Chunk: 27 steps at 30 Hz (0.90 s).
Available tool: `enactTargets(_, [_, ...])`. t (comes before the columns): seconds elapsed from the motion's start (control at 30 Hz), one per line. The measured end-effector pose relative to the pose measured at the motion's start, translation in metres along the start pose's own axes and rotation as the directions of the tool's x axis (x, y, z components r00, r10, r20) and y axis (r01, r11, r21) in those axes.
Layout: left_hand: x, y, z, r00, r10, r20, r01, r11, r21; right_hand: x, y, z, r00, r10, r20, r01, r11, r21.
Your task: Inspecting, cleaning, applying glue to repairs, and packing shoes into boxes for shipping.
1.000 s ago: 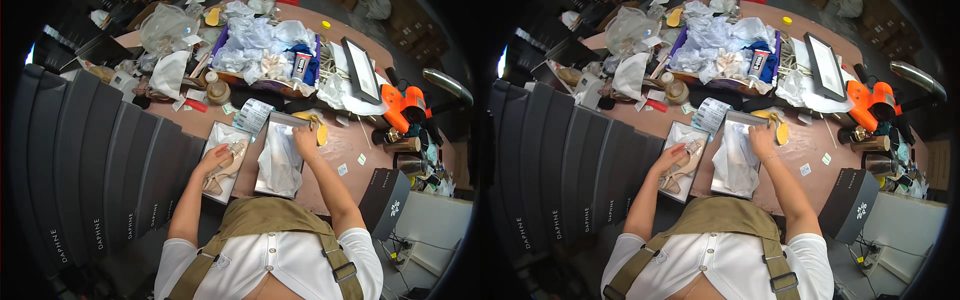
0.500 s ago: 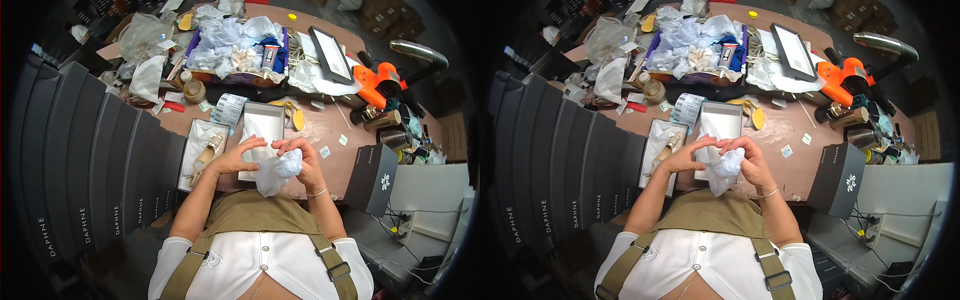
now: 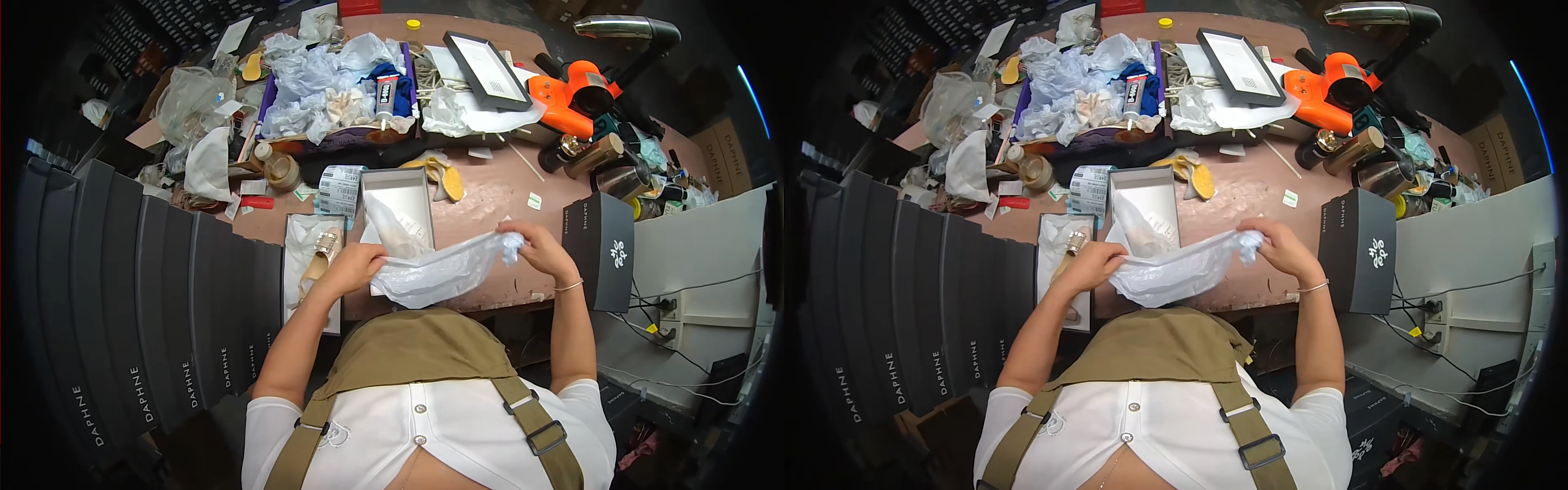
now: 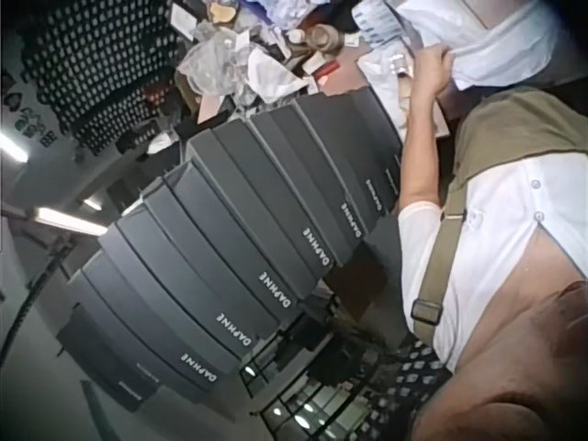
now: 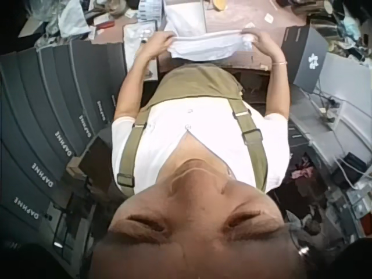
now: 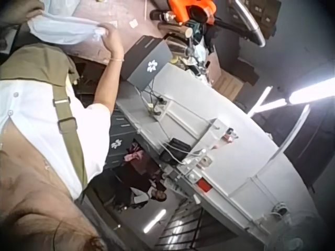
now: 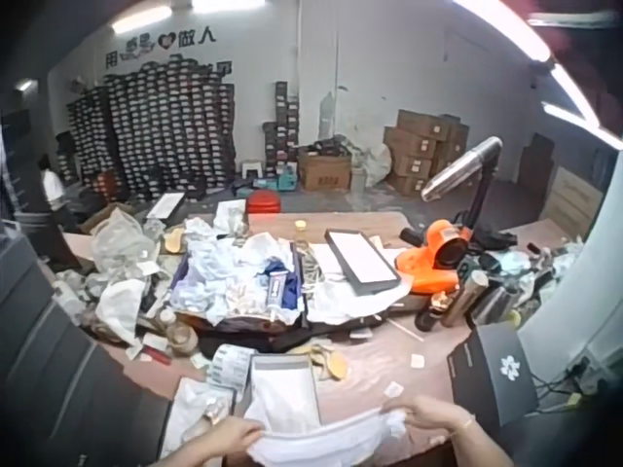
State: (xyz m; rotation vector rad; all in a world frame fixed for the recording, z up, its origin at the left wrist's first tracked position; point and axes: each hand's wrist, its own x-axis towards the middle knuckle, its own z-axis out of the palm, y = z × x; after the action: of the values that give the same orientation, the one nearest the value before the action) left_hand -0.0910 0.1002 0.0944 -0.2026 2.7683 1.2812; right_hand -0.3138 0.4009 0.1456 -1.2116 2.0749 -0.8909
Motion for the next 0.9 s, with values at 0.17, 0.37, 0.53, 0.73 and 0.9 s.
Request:
enactTargets(0.17, [0.009,0.025,-0.01,0.982,0.014,-0.188,0.026,0.979,0.204,0.017,-0.063,-0.039,0.964,-0.128,0.232,0.103,0.988,0.118])
enactTargets(0.37, [0.004,0.047,-0.029,0.988,0.023,-0.151,0.005,0.983,0.184,0.051,-0.079,0.009,0.942,-0.327,-0.074,0.319,0.942,-0.098])
enactTargets(0.53, [-0.035,0.042,-0.053,0.996,0.06,-0.069,-0.045,0.98,0.195,0.052,-0.005,0.085,0.929,0.009,0.37,-0.012,1.0,0.007])
enactTargets(0.73, [-0.083,-0.042,-0.012,0.879,-0.29,-0.38,0.268,0.957,-0.111,0.0,0.011,0.076,0.933,0.248,0.262,-0.358,0.714,0.602])
enactTargets(0.9, [-0.082,-0.056,0.018,0.69,-0.713,-0.121,-0.17,0.002,-0.985,-0.003,-0.022,0.066,0.909,0.266,0.322,-0.414,0.478,0.775])
